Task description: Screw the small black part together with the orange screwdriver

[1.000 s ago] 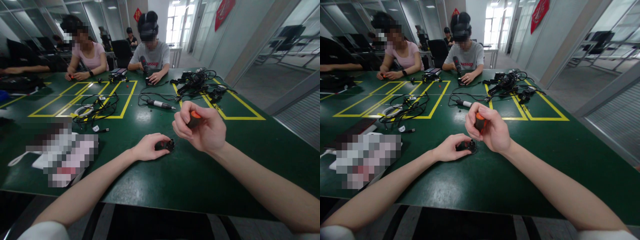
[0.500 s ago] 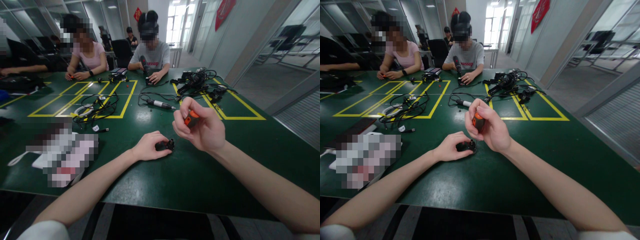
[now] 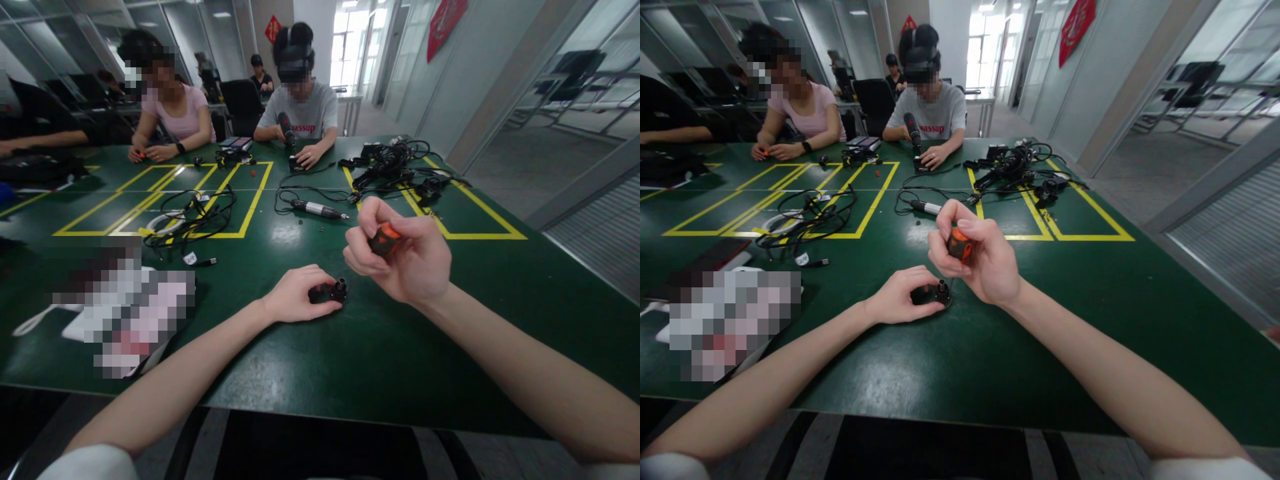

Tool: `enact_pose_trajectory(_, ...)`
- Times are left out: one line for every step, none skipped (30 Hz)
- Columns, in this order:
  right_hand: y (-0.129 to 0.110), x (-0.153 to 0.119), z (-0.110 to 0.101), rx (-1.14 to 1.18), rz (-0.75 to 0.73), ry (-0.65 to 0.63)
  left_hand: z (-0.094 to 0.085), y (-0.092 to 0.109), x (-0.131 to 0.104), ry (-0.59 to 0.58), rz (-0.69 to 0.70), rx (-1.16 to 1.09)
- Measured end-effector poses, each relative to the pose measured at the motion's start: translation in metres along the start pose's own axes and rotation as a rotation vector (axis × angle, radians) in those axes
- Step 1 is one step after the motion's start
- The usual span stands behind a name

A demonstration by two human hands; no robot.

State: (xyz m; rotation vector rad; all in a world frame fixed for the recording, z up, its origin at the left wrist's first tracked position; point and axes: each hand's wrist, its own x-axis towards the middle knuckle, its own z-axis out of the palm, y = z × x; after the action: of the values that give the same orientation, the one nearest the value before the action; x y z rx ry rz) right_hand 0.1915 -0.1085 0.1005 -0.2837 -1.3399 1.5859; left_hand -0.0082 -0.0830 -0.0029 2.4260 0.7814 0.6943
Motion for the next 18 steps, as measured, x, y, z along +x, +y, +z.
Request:
enact_pose_trajectory(-0.0002,0.0005,0.0002,-0.014,-0.005,0.004,0.0004,-0.0006,-0.0001,-0.002,0.005,0.007)
enact_pose_trajectory(-0.0002,0.001,0.0004,-0.027,-0.013,0.003,0.0008,-0.0013,-0.0002,-0.003,0.011,0.014)
enact_pose_trajectory(-0.0002,0.0015,0.0005,-0.037,-0.022,-0.003,0.0012,-0.0018,-0.0003,-0.003,0.017,0.02)
enact_pose_trajectory(-0.0001,0.0019,0.0005,-0.044,-0.029,-0.011,0.0016,-0.0022,-0.0004,-0.004,0.021,0.027)
enact_pose_trajectory(0.0001,0.0021,0.0004,-0.044,-0.033,-0.019,0.0019,-0.0024,-0.0005,-0.002,0.023,0.033)
enact_pose_trajectory(0.0003,0.0022,0.0002,-0.04,-0.031,-0.023,0.002,-0.0024,-0.0006,0.001,0.026,0.037)
enact_pose_trajectory(0.0005,0.002,-0.0001,-0.032,-0.023,-0.026,0.0019,-0.0023,-0.0005,0.003,0.031,0.04)
enact_pose_trajectory(0.0005,0.0017,-0.0005,-0.023,-0.014,-0.031,0.0016,-0.002,-0.0003,0.004,0.038,0.044)
enact_pose_trajectory(0.0005,0.0011,-0.0009,-0.015,-0.004,-0.038,0.0009,-0.0017,0.0,-0.002,0.048,0.053)
enact_pose_trajectory(0.0003,0.0004,-0.0013,-0.007,0.004,-0.047,0.0001,-0.0015,0.0004,-0.012,0.061,0.069)
enact_pose_trajectory(0.0,-0.0003,-0.0017,-0.001,0.011,-0.057,-0.0009,-0.0014,0.001,-0.026,0.073,0.091)
enact_pose_trajectory(-0.0003,-0.001,-0.002,0.003,0.016,-0.068,-0.002,-0.0014,0.0016,-0.043,0.083,0.117)
enact_pose_trajectory(-0.0007,-0.0014,-0.0022,0.006,0.018,-0.077,-0.003,-0.0016,0.0022,-0.055,0.091,0.145)
enact_pose_trajectory(-0.0009,-0.0016,-0.0024,0.005,0.018,-0.082,-0.0038,-0.0019,0.0027,-0.066,0.097,0.171)
enact_pose_trajectory(-0.0012,-0.0015,-0.0024,0.0,0.013,-0.082,-0.0043,-0.0022,0.0031,-0.071,0.103,0.191)
enact_pose_trajectory(-0.0014,-0.001,-0.0023,-0.012,0.002,-0.078,-0.0045,-0.0026,0.0034,-0.071,0.107,0.208)
enact_pose_trajectory(-0.0016,-0.0003,-0.0022,-0.028,-0.015,-0.069,-0.0045,-0.0029,0.0037,-0.069,0.113,0.226)
enact_pose_trajectory(-0.0018,0.0005,-0.0019,-0.047,-0.034,-0.057,-0.0043,-0.0031,0.0038,-0.066,0.118,0.246)
